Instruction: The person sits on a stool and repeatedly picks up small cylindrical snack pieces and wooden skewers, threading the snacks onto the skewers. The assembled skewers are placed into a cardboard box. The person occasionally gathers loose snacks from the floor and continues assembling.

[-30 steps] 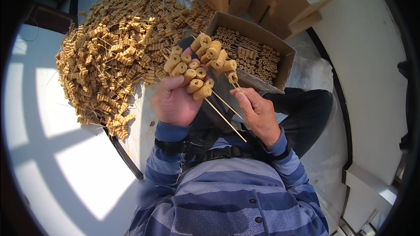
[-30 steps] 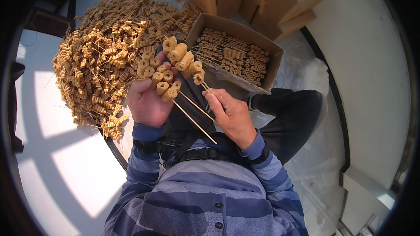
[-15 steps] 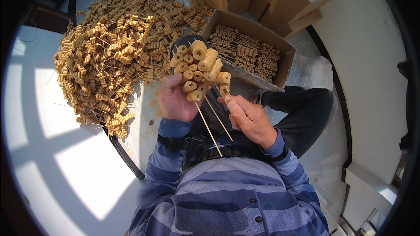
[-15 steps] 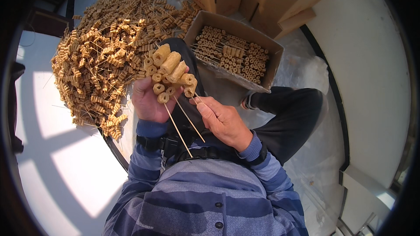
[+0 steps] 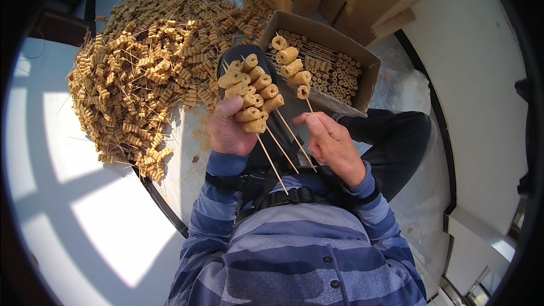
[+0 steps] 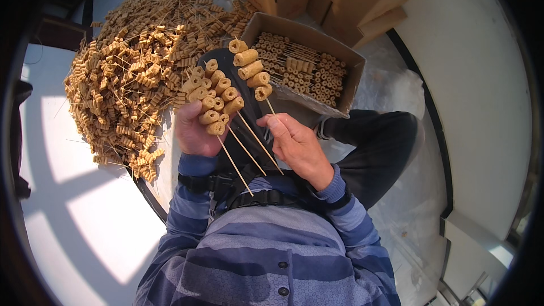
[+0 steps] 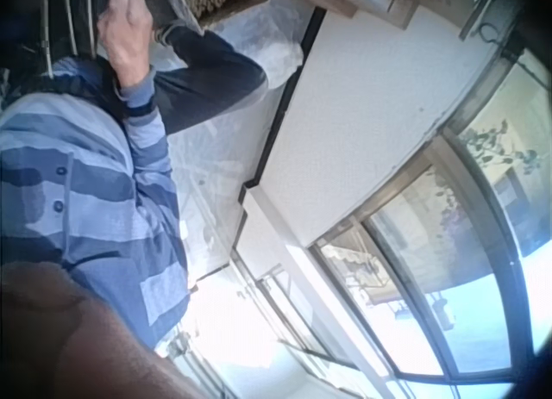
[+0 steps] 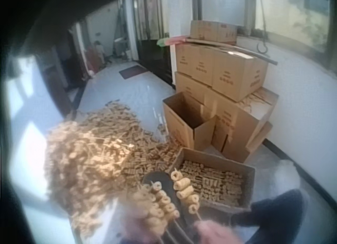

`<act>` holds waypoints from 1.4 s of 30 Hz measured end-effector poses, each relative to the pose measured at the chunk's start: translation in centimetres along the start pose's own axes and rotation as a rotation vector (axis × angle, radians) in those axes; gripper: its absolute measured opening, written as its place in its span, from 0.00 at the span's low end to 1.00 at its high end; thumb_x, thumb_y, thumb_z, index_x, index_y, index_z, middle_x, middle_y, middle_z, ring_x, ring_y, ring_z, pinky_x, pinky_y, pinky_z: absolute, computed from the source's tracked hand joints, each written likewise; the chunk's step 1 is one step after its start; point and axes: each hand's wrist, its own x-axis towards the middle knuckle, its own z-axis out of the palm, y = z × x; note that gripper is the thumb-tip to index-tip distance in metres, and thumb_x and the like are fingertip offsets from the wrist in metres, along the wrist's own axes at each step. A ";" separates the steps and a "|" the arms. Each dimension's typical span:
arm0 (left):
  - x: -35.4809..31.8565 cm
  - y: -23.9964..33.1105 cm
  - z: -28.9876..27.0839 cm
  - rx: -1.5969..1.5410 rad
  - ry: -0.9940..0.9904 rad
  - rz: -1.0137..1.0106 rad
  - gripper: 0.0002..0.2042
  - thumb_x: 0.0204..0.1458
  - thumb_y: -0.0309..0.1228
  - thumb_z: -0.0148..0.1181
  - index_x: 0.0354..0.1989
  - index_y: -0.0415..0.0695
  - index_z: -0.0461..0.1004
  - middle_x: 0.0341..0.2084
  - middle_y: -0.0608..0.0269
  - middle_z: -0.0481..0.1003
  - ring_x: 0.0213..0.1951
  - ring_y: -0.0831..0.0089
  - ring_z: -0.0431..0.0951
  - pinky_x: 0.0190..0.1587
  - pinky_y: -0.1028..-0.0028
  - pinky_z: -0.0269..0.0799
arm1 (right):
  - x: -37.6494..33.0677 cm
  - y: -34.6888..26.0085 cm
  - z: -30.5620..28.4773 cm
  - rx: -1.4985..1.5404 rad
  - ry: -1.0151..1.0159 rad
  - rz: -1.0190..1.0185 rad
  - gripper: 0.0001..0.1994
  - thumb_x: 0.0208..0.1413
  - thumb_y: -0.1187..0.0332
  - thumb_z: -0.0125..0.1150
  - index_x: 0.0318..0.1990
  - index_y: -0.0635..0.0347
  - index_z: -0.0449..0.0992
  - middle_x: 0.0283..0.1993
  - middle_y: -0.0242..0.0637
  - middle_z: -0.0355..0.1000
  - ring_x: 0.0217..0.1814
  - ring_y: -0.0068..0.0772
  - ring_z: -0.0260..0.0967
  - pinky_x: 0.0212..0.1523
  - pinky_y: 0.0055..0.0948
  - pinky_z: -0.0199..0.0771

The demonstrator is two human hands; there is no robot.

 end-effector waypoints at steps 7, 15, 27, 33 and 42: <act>-0.6 -1.7 0.7 -0.028 -0.104 -0.115 0.36 0.49 0.32 0.58 0.69 0.35 0.56 0.58 0.49 0.70 0.60 0.55 0.71 0.65 0.58 0.66 | 1.4 -0.9 0.4 -0.079 0.123 -0.097 0.12 0.69 0.61 0.55 0.48 0.61 0.76 0.25 0.28 0.68 0.25 0.14 0.64 0.27 0.19 0.65; -0.7 -2.3 1.0 0.046 -0.046 -0.092 0.37 0.52 0.41 0.54 0.68 0.31 0.57 0.59 0.42 0.70 0.59 0.53 0.73 0.64 0.57 0.67 | 1.5 0.2 1.7 -0.218 0.149 -0.163 0.12 0.69 0.62 0.56 0.49 0.61 0.74 0.27 0.25 0.67 0.25 0.13 0.62 0.27 0.18 0.64; -0.1 0.5 1.1 -0.171 -0.074 0.041 0.35 0.52 0.39 0.56 0.67 0.32 0.58 0.58 0.42 0.70 0.60 0.50 0.73 0.64 0.53 0.68 | 0.9 0.8 0.6 -0.503 0.278 -0.318 0.12 0.70 0.62 0.53 0.51 0.57 0.77 0.24 0.35 0.70 0.22 0.24 0.69 0.27 0.26 0.69; 0.1 0.1 1.3 -0.145 0.008 0.069 0.37 0.51 0.41 0.57 0.67 0.32 0.58 0.60 0.44 0.70 0.62 0.51 0.71 0.66 0.52 0.65 | -0.1 0.4 0.7 -0.384 0.096 -0.205 0.11 0.71 0.63 0.52 0.50 0.58 0.77 0.24 0.33 0.69 0.22 0.22 0.66 0.27 0.25 0.68; 0.4 0.0 1.0 -0.033 -0.101 -0.028 0.44 0.50 0.46 0.62 0.71 0.35 0.52 0.64 0.41 0.65 0.65 0.47 0.67 0.66 0.44 0.63 | -0.1 1.6 0.4 -0.459 0.038 -0.296 0.12 0.70 0.62 0.51 0.50 0.57 0.76 0.29 0.37 0.74 0.26 0.31 0.74 0.31 0.30 0.73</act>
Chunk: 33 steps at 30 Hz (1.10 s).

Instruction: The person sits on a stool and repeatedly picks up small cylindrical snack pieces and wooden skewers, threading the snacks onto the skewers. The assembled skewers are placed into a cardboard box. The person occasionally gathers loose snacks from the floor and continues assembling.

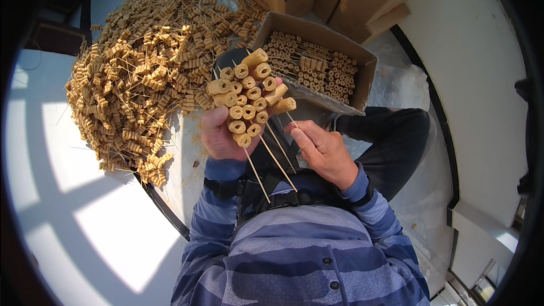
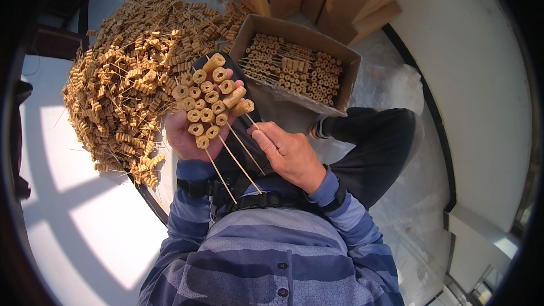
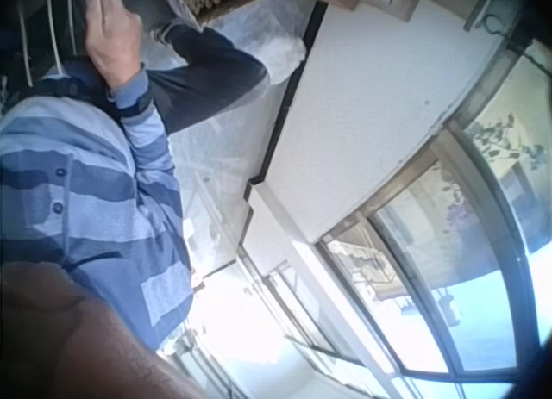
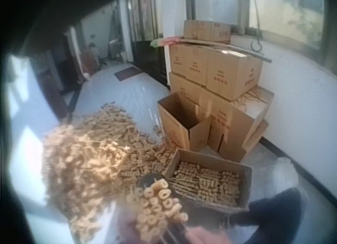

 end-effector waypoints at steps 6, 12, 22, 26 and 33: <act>0.3 0.0 -1.5 0.013 -0.108 -0.026 0.48 0.48 0.49 0.65 0.73 0.37 0.49 0.63 0.42 0.65 0.64 0.48 0.69 0.62 0.43 0.68 | 0.2 0.1 -1.1 0.212 -0.250 0.129 0.15 0.73 0.59 0.46 0.51 0.59 0.74 0.21 0.27 0.64 0.21 0.17 0.63 0.25 0.20 0.64; -0.1 -0.2 -2.6 0.044 -0.064 -0.072 0.46 0.47 0.46 0.66 0.71 0.35 0.52 0.62 0.43 0.67 0.64 0.48 0.69 0.63 0.44 0.68 | 0.3 -0.3 -0.7 0.277 -0.249 0.242 0.13 0.72 0.61 0.46 0.53 0.57 0.73 0.27 0.32 0.69 0.23 0.22 0.68 0.29 0.26 0.69; 0.0 -0.3 -1.9 0.018 -0.046 -0.059 0.44 0.47 0.43 0.66 0.70 0.34 0.55 0.54 0.51 0.70 0.55 0.56 0.75 0.60 0.56 0.73 | 0.9 -1.0 -1.4 0.263 -0.066 0.248 0.13 0.72 0.63 0.48 0.55 0.59 0.73 0.23 0.28 0.66 0.24 0.17 0.67 0.27 0.22 0.68; -0.2 -0.2 -1.1 -0.023 -0.032 -0.019 0.43 0.46 0.42 0.66 0.69 0.34 0.56 0.51 0.51 0.72 0.55 0.58 0.75 0.59 0.61 0.74 | 0.9 -1.0 -0.8 0.236 0.049 0.295 0.12 0.71 0.65 0.51 0.53 0.59 0.75 0.23 0.28 0.66 0.24 0.16 0.66 0.26 0.22 0.68; -0.6 -1.7 0.4 0.025 0.092 0.024 0.43 0.48 0.41 0.66 0.71 0.36 0.54 0.58 0.49 0.71 0.59 0.53 0.73 0.63 0.54 0.69 | 0.6 0.1 0.6 -0.040 0.171 -0.007 0.13 0.66 0.68 0.56 0.56 0.55 0.74 0.30 0.46 0.75 0.29 0.48 0.76 0.30 0.36 0.75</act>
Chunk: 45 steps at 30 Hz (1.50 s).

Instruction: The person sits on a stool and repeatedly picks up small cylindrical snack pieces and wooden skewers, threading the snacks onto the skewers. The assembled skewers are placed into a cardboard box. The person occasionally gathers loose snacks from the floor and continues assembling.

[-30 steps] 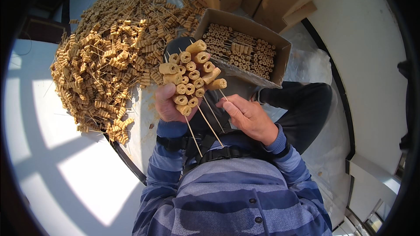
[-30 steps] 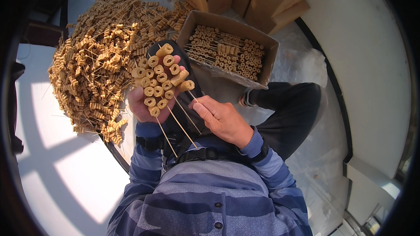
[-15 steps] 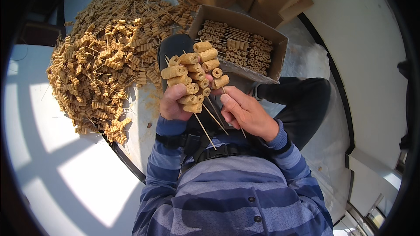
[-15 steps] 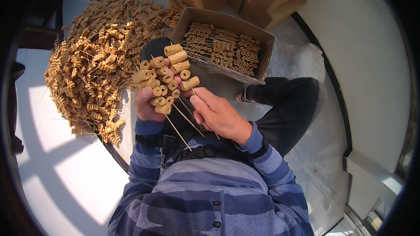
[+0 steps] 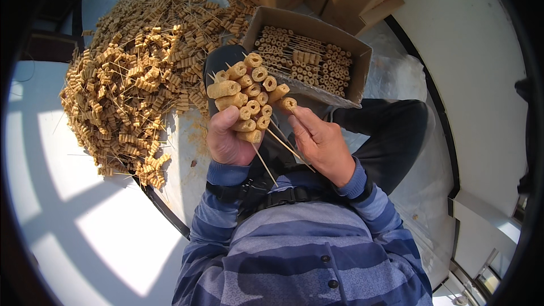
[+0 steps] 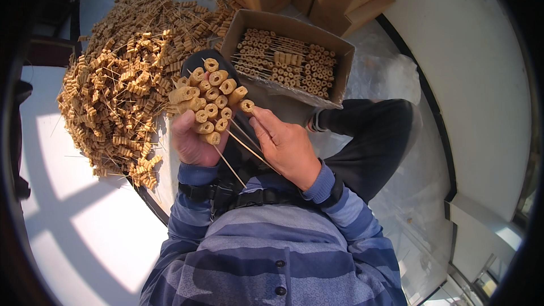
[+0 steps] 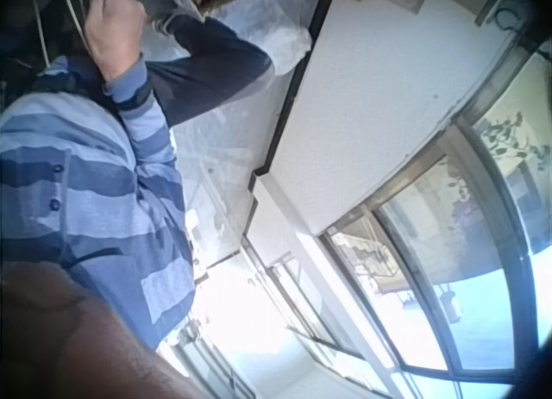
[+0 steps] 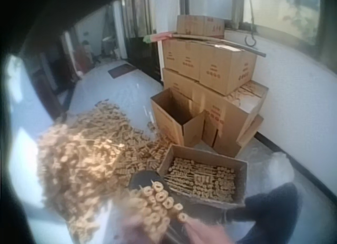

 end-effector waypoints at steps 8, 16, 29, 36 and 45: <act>0.4 -0.1 0.0 -0.108 -0.069 -0.030 0.43 0.48 0.44 0.67 0.70 0.37 0.56 0.64 0.42 0.65 0.65 0.44 0.66 0.68 0.46 0.61 | -0.4 0.2 0.2 0.015 -0.103 0.046 0.13 0.65 0.67 0.57 0.55 0.53 0.74 0.29 0.50 0.75 0.31 0.54 0.77 0.30 0.44 0.75; 0.8 -0.2 -0.2 -0.120 -0.131 -0.110 0.42 0.48 0.47 0.62 0.69 0.37 0.56 0.60 0.40 0.68 0.63 0.42 0.68 0.64 0.49 0.68 | -0.3 0.7 1.0 -0.048 -0.012 0.004 0.12 0.64 0.67 0.58 0.54 0.52 0.75 0.27 0.46 0.75 0.29 0.50 0.76 0.29 0.42 0.74; 0.4 0.4 -0.7 0.095 -0.193 -0.081 0.42 0.50 0.46 0.59 0.70 0.33 0.54 0.60 0.41 0.69 0.60 0.50 0.73 0.63 0.56 0.70 | 2.0 -1.4 -2.5 -0.049 0.080 -0.085 0.29 0.69 0.50 0.50 0.67 0.65 0.63 0.62 0.51 0.68 0.63 0.48 0.69 0.61 0.37 0.69; 0.1 -0.7 0.1 0.005 -0.201 -0.113 0.40 0.54 0.47 0.54 0.71 0.34 0.53 0.65 0.47 0.65 0.64 0.57 0.68 0.68 0.62 0.62 | 4.0 -2.6 1.2 -0.029 -0.010 -0.315 0.52 0.58 0.37 0.59 0.74 0.69 0.43 0.71 0.63 0.51 0.75 0.61 0.48 0.74 0.47 0.50; 0.0 0.1 0.5 0.110 -0.123 -0.177 0.36 0.58 0.46 0.49 0.71 0.35 0.53 0.66 0.50 0.64 0.64 0.59 0.68 0.68 0.62 0.62 | 3.4 -3.2 0.5 -0.318 0.097 -0.476 0.55 0.50 0.43 0.69 0.74 0.69 0.45 0.74 0.62 0.46 0.78 0.61 0.44 0.75 0.49 0.46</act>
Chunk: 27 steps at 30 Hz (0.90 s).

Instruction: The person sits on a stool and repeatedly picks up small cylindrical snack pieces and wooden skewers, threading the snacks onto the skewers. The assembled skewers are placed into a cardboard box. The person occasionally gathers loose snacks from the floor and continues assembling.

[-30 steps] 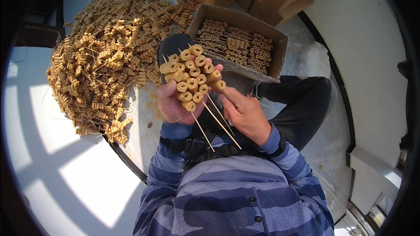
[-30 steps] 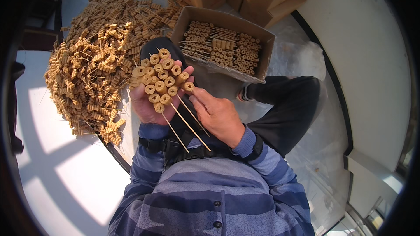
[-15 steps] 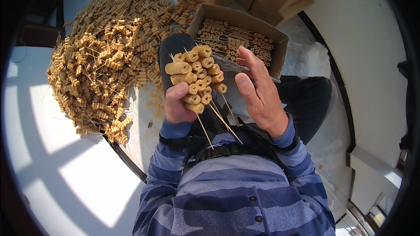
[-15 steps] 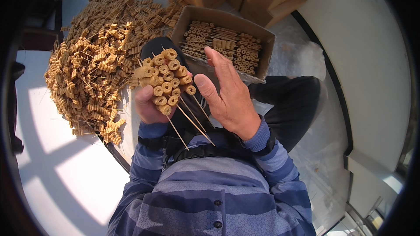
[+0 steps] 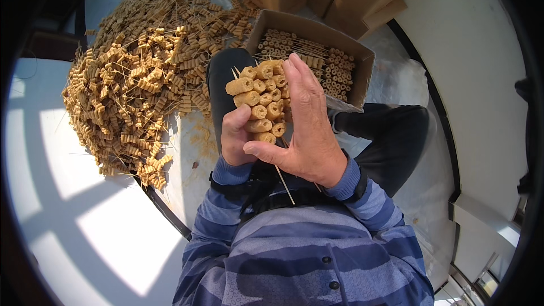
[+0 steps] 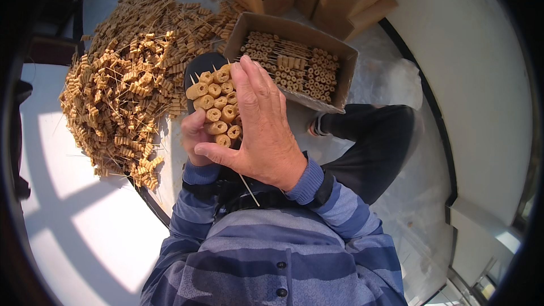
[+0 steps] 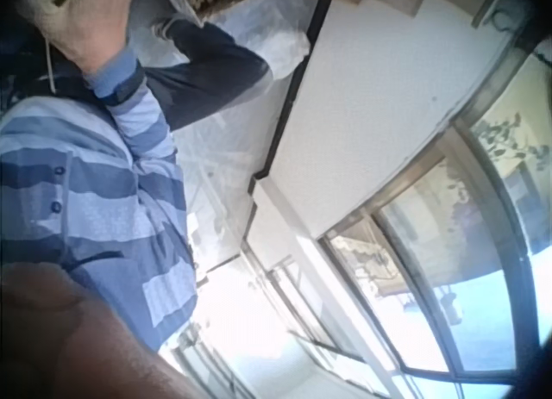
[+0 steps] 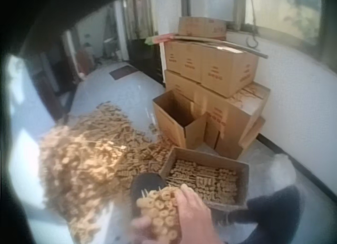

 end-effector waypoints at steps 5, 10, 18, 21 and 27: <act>-0.3 0.0 0.7 0.055 0.000 -0.049 0.35 0.59 0.45 0.47 0.72 0.39 0.51 0.66 0.51 0.63 0.64 0.60 0.67 0.66 0.63 0.64 | 0.5 -0.3 1.0 0.004 -0.022 0.006 0.45 0.55 0.49 0.65 0.73 0.65 0.51 0.75 0.57 0.45 0.78 0.63 0.41 0.75 0.53 0.44; -0.2 -0.8 0.5 -0.080 -0.026 0.013 0.36 0.57 0.42 0.49 0.72 0.39 0.51 0.67 0.54 0.62 0.67 0.61 0.64 0.69 0.64 0.59 | 0.2 0.0 2.0 0.024 0.047 -0.035 0.36 0.58 0.58 0.59 0.72 0.60 0.55 0.75 0.54 0.47 0.78 0.61 0.42 0.74 0.52 0.47; -0.4 -1.7 -1.6 -0.122 -0.019 0.094 0.42 0.49 0.42 0.61 0.73 0.40 0.52 0.69 0.54 0.60 0.70 0.60 0.61 0.72 0.62 0.54 | -0.8 0.3 3.3 0.089 0.085 -0.064 0.34 0.60 0.61 0.56 0.72 0.61 0.57 0.75 0.53 0.50 0.78 0.59 0.44 0.75 0.50 0.47; -0.8 -1.6 -2.1 -0.065 0.002 0.077 0.43 0.50 0.43 0.62 0.73 0.40 0.50 0.69 0.55 0.59 0.70 0.60 0.61 0.72 0.62 0.56 | -0.8 0.4 3.4 0.156 0.103 -0.056 0.34 0.59 0.61 0.57 0.72 0.62 0.57 0.75 0.53 0.49 0.78 0.59 0.43 0.75 0.50 0.47; 0.8 1.0 -1.6 0.091 0.025 0.060 0.44 0.49 0.43 0.64 0.72 0.37 0.51 0.65 0.46 0.63 0.64 0.54 0.68 0.67 0.59 0.64 | 0.0 5.1 -0.1 0.394 -0.024 0.058 0.27 0.66 0.60 0.52 0.68 0.63 0.61 0.71 0.55 0.56 0.76 0.56 0.50 0.74 0.45 0.50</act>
